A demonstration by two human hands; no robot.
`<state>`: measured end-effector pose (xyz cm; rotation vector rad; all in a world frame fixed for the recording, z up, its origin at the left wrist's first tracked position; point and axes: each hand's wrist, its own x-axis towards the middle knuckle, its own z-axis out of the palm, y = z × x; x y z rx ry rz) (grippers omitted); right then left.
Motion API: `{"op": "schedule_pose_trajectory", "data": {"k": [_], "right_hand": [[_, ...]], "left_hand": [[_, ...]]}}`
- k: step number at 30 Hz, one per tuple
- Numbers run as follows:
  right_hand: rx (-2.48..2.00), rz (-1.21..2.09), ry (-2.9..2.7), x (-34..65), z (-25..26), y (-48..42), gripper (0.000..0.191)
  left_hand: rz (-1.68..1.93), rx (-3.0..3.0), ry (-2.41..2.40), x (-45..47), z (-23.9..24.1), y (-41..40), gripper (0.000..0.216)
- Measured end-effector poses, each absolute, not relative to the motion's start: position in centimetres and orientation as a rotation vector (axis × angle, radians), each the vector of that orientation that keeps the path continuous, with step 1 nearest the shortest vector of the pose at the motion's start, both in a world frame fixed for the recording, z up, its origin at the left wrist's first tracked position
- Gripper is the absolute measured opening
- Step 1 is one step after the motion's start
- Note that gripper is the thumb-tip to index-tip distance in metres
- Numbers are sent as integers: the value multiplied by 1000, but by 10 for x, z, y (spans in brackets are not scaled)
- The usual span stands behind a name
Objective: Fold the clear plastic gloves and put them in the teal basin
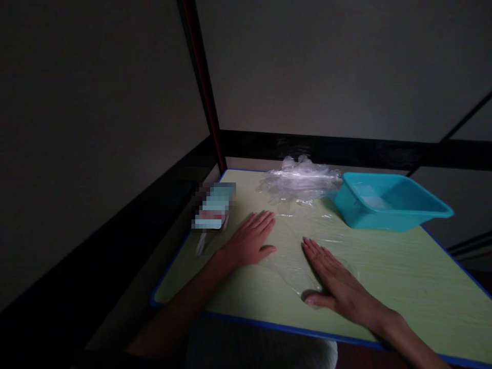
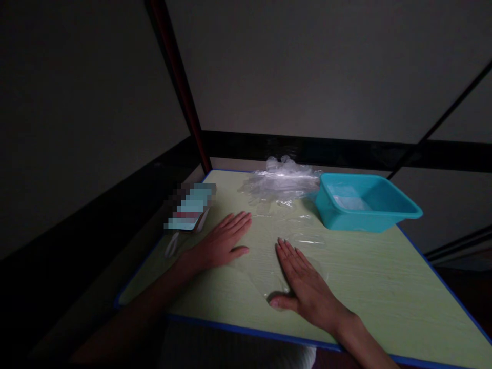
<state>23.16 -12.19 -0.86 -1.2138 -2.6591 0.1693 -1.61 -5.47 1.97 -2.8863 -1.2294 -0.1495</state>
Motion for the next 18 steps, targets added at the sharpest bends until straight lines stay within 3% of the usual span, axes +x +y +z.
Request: {"op": "schedule_pose_trajectory", "data": {"k": [8, 18], "right_hand": [[-1229, 211, -2632, 233, -17, -122, 92], [-1252, 173, -2663, 231, -8, -122, 93]], "left_hand": [[-271, -3011, -1117, 58, 7, -98, 70], [-207, -2988, -1200, 9, 6, -85, 64]]}}
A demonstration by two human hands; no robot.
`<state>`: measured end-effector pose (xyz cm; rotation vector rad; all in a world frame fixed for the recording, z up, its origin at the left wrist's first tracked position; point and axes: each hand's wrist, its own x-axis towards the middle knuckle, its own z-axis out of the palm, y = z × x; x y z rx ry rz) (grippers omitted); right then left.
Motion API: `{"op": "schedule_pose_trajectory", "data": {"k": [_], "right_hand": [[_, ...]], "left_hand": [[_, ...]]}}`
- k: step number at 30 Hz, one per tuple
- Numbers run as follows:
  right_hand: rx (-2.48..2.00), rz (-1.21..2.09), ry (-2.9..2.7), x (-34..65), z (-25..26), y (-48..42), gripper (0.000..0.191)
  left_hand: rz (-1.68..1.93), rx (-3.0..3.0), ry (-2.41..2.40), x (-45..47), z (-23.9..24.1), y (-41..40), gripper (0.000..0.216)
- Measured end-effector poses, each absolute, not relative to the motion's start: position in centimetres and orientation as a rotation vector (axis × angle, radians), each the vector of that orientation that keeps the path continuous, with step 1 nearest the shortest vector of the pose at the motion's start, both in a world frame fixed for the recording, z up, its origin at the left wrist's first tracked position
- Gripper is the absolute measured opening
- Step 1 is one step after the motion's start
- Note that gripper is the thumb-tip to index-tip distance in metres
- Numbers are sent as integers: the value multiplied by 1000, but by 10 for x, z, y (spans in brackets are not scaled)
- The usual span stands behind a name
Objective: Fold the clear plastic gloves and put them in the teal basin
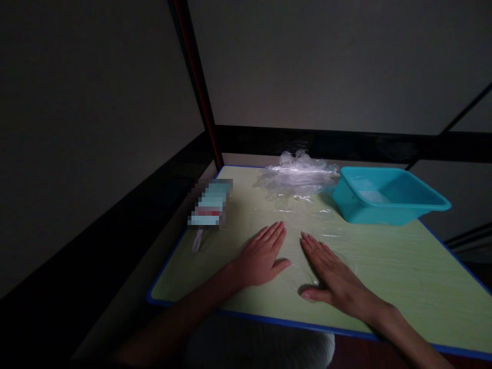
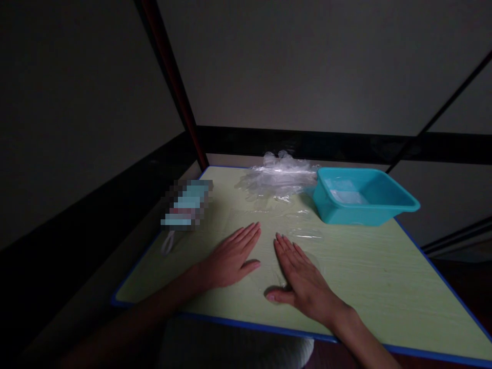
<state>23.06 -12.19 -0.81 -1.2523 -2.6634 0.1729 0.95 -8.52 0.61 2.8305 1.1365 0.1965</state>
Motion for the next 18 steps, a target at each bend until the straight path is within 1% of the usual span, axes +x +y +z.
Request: {"op": "schedule_pose_trajectory", "data": {"k": [12, 18], "right_hand": [[-1275, 170, -2679, 230, -5, -123, 93], [-1264, 163, -2691, 231, -3, -123, 91]], "left_hand": [[63, 2688, 1233, -59, 12, -52, 65], [197, 2598, 1109, -52, 25, -52, 62]]}}
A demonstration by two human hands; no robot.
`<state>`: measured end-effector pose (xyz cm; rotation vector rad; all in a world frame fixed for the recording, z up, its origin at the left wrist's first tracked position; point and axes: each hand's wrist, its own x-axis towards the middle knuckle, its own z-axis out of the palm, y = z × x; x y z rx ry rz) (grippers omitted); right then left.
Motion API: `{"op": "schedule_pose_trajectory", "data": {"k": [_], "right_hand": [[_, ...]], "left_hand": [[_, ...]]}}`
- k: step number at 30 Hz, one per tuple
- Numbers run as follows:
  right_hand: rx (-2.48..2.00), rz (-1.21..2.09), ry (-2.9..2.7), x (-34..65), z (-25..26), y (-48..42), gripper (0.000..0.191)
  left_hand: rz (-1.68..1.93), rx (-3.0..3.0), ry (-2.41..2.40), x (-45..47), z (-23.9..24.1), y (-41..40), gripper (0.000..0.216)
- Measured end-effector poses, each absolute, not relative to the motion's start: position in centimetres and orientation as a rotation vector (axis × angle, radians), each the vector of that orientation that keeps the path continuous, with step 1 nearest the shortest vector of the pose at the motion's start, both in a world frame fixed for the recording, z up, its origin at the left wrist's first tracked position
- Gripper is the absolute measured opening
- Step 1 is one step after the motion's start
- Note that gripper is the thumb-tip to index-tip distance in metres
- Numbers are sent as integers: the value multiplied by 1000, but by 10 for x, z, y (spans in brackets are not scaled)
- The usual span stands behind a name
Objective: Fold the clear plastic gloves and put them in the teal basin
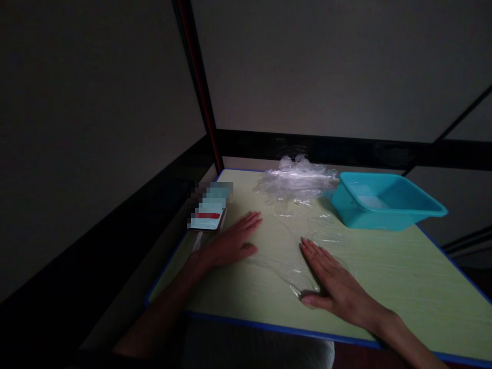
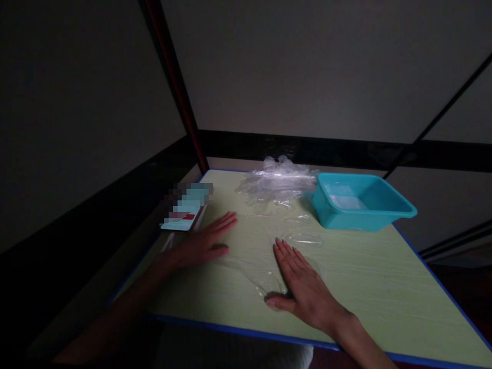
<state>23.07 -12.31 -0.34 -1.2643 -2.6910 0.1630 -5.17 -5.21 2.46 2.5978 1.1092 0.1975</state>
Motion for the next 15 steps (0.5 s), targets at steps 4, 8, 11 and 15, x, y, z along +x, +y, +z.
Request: {"op": "schedule_pose_trajectory", "data": {"k": [4, 8, 11, 15], "right_hand": [[-1253, 196, -2699, 233, -3, -123, 91], [-1245, 197, -2715, 236, -4, -122, 93], [-1236, 186, -2721, 237, -5, -123, 93], [-1241, 222, -2739, 240, -3, -123, 92]], "left_hand": [[294, 2624, 1102, -9, 33, -61, 51], [259, 2723, 964, 30, 27, -63, 50], [209, 2798, 856, 39, 17, -60, 53], [188, 2855, 796, 30, 10, -56, 61]]}}
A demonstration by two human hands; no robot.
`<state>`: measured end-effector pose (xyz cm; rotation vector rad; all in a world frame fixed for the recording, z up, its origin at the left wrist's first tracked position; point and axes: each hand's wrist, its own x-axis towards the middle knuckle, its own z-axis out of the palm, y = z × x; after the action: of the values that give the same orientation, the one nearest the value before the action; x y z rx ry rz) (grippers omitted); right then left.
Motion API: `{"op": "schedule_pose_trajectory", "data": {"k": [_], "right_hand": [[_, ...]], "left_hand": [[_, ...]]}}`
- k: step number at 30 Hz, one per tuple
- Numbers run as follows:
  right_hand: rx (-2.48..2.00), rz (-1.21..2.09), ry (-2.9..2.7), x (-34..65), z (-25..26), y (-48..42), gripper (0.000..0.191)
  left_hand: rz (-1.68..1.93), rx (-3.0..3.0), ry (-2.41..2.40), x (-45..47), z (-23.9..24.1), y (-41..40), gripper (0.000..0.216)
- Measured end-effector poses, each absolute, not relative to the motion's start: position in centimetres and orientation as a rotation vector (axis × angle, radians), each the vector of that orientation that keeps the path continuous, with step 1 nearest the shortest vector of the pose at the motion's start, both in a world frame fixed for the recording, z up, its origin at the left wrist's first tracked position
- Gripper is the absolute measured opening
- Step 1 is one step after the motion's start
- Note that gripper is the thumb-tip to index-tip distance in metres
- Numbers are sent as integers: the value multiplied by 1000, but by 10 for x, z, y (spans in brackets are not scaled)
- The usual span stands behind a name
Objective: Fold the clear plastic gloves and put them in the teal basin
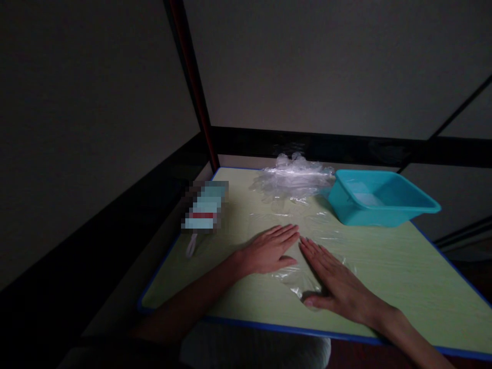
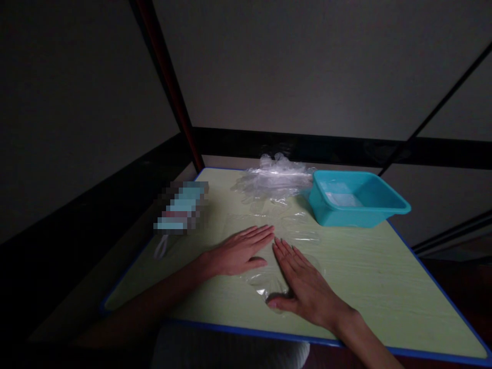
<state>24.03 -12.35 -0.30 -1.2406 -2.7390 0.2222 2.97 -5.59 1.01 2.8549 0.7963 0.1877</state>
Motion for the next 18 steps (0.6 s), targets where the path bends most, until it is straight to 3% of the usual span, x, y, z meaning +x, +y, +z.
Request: {"op": "schedule_pose_trajectory", "data": {"k": [18], "right_hand": [[-1273, 220, -2744, 252, -2, -125, 93]], "left_hand": [[124, 2808, 922, -5, 13, -57, 75]]}}
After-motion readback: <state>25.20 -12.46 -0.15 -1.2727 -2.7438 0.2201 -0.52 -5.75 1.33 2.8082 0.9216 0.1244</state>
